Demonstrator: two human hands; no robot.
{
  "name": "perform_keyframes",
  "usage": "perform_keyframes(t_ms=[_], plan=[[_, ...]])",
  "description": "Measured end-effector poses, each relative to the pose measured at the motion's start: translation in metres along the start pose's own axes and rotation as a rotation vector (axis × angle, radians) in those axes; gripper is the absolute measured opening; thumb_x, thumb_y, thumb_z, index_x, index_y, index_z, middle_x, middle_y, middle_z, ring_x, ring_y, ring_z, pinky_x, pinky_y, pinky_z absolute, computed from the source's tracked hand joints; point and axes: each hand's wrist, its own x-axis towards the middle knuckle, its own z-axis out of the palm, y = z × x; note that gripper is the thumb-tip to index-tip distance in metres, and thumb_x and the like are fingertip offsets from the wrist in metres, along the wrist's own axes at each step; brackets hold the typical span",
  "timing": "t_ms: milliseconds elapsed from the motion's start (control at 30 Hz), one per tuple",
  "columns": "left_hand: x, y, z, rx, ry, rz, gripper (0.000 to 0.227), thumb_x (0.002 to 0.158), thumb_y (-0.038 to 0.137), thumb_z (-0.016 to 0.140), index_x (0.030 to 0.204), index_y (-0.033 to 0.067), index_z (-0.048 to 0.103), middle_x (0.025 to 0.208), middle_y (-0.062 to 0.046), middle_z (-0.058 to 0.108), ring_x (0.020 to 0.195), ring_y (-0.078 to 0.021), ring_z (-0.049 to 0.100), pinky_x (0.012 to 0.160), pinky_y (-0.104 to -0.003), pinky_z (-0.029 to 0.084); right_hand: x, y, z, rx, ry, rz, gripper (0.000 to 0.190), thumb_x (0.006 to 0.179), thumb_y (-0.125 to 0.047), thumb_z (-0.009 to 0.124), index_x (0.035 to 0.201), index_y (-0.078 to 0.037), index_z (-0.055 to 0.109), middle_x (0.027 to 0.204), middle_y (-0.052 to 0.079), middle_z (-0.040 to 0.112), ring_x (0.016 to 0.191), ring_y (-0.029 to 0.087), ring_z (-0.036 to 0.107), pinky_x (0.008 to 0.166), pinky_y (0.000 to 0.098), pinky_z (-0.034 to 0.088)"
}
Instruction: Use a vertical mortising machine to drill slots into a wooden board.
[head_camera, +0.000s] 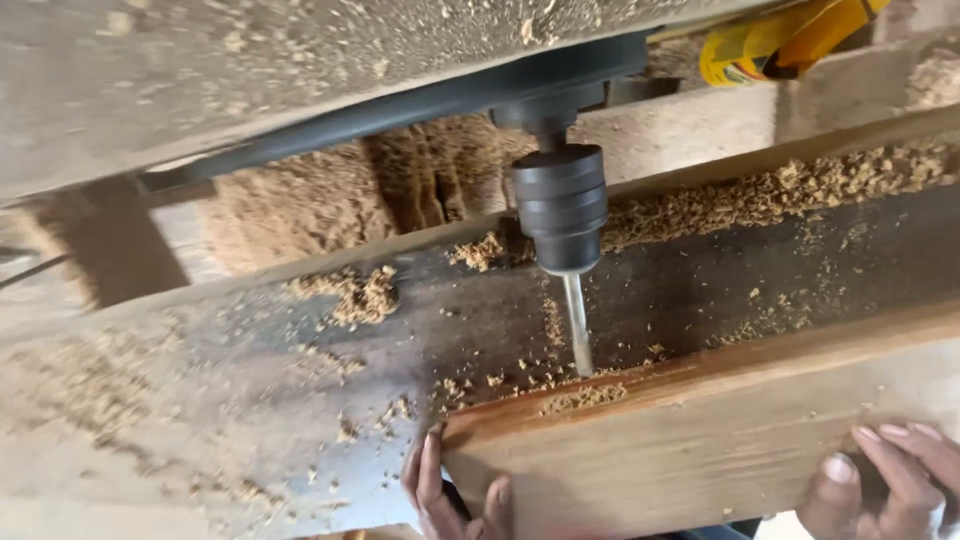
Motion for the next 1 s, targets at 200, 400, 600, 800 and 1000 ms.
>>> perform_keyframes(t_ms=[200, 400, 600, 800, 1000], plan=[[-0.009, -0.033, 0.004, -0.149, -0.058, 0.053, 0.083, 0.094, 0.054, 0.064, 0.155, 0.0093, 0.033, 0.144, -0.014, 0.041, 0.131, -0.0258, 0.054, 0.117, -0.043, 0.053, -0.001, 0.019, 0.011, -0.074, 0.055, -0.141, 0.038, 0.111, -0.024, 0.046, 0.109, 0.013, 0.050, 0.121, 0.032, 0.050, 0.091, 0.039, 0.052, 0.085, 0.0536, 0.050], [0.005, -0.022, 0.009, -0.253, -0.041, 0.062, 0.077, 0.094, 0.047, 0.066, 0.154, 0.0116, 0.033, 0.152, -0.013, 0.044, 0.136, -0.0262, 0.056, 0.124, -0.048, 0.047, 0.009, 0.005, 0.005, -0.122, 0.007, -0.143, 0.027, 0.108, -0.018, 0.048, 0.109, 0.008, 0.052, 0.122, 0.026, 0.045, 0.103, 0.035, 0.047, 0.093, 0.0504, 0.047], [0.035, 0.034, -0.013, 0.419, -0.152, 0.496, 0.046, 0.095, 0.057, 0.060, 0.126, 0.0219, 0.063, 0.143, -0.009, 0.057, 0.138, -0.0300, 0.047, 0.122, -0.055, 0.028, 0.014, 0.002, -0.005, -0.180, 0.026, -0.151, 0.031, 0.107, -0.022, 0.049, 0.104, 0.008, 0.058, 0.119, 0.025, 0.051, 0.112, 0.036, 0.046, 0.095, 0.0483, 0.045], [0.024, 0.056, -0.003, 0.570, -0.329, 0.735, 0.077, 0.102, 0.078, 0.021, 0.160, 0.0286, 0.031, 0.159, -0.025, 0.038, 0.151, -0.0410, 0.030, 0.126, -0.065, 0.001, 0.021, -0.005, -0.008, -0.154, 0.021, -0.176, 0.035, 0.104, -0.025, 0.050, 0.107, 0.010, 0.059, 0.124, 0.028, 0.051, 0.114, 0.038, 0.045, 0.099, 0.0546, 0.046], [0.030, 0.054, -0.028, 0.613, -0.439, 0.843, 0.102, 0.078, 0.039, 0.074, 0.165, 0.0334, 0.022, 0.168, -0.029, 0.013, 0.156, -0.0470, 0.011, 0.123, -0.073, -0.004, 0.019, -0.017, -0.012, -0.202, -0.015, -0.181, 0.050, 0.105, -0.038, 0.042, 0.116, 0.008, 0.061, 0.130, 0.027, 0.053, 0.121, 0.040, 0.043, 0.112, 0.0593, 0.039]])
